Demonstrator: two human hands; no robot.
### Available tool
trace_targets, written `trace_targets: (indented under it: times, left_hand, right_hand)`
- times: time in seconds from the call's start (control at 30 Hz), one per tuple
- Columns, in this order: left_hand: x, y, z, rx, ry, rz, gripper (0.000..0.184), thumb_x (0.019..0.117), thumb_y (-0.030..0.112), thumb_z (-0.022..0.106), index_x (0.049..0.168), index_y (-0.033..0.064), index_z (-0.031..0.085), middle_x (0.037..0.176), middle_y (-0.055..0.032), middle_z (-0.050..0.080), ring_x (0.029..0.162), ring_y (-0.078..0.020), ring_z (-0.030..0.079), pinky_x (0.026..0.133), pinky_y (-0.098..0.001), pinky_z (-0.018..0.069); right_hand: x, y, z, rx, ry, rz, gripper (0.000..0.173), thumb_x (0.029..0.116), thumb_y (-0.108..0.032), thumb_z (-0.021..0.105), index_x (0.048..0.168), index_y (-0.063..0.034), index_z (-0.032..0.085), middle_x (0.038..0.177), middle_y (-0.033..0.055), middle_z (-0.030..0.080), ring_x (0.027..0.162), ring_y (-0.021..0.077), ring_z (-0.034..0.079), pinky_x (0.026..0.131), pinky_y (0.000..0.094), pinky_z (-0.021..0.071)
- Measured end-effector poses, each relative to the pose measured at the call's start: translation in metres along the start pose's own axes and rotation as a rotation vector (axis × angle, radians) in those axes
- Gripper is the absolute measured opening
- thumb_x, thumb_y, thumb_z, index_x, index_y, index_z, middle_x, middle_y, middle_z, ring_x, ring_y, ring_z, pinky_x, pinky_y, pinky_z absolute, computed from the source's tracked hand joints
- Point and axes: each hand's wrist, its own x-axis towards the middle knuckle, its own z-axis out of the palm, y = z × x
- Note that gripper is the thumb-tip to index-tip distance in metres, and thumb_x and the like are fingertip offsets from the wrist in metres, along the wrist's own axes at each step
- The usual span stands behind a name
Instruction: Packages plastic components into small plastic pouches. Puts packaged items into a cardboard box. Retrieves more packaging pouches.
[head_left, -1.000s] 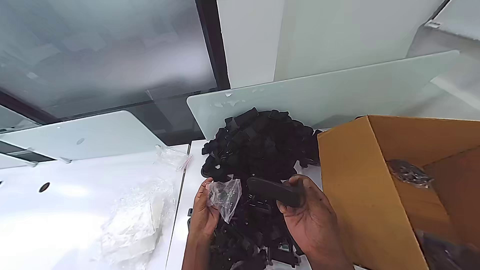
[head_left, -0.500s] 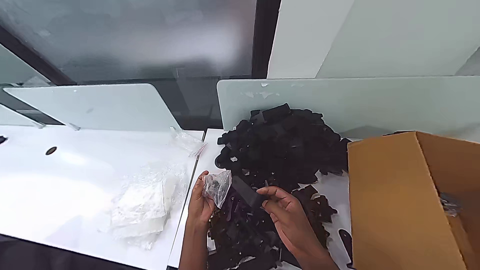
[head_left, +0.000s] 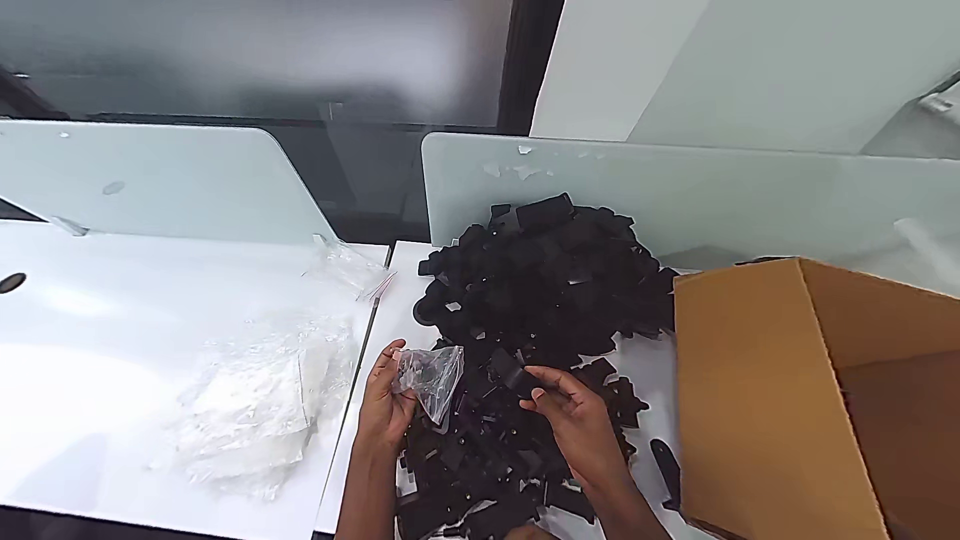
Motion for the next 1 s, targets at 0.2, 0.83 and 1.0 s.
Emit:
trace_targets:
  times: [0.2,0.83,1.0]
  left_hand:
    - [-0.006,-0.006,0.005,0.035,-0.031,-0.025,0.019,0.1007,0.010,0.056,0.118,0.0067,0.063,0.093,-0.0093,0.073,0.083,-0.0179,0.074,0.075,-0.0353,0.0638]
    - [-0.022,-0.034,0.069,0.269,-0.035,-0.035,0.031,0.1097,0.014,0.037,0.114,0.0020,0.065,0.088,-0.0071,0.071,0.076,-0.0135,0.071,0.069,-0.0294,0.0622]
    - [-0.024,-0.033,0.092,0.421,-0.077,0.033,0.033,0.1106,0.014,0.033,0.114,0.0001,0.064,0.088,-0.0070,0.070,0.076,-0.0126,0.070,0.069,-0.0286,0.0613]
  right_hand:
    - [0.012,0.009,0.007,0.001,0.103,0.099,0.029,0.0972,0.005,0.058,0.125,0.0028,0.065,0.116,0.0141,0.070,0.086,0.0171,0.075,0.078,0.0300,0.0652]
    - [-0.027,-0.015,-0.033,-0.048,-0.010,-0.067,0.017,0.0947,-0.009,0.067,0.111,-0.0060,0.072,0.112,0.0030,0.075,0.075,0.0134,0.075,0.058,0.0281,0.0649]
    - [-0.029,-0.013,-0.041,0.205,-0.114,-0.258,0.010,0.0885,-0.007,0.071,0.097,-0.0027,0.075,0.122,0.0107,0.070,0.098,0.0147,0.073,0.079,0.0273,0.0641]
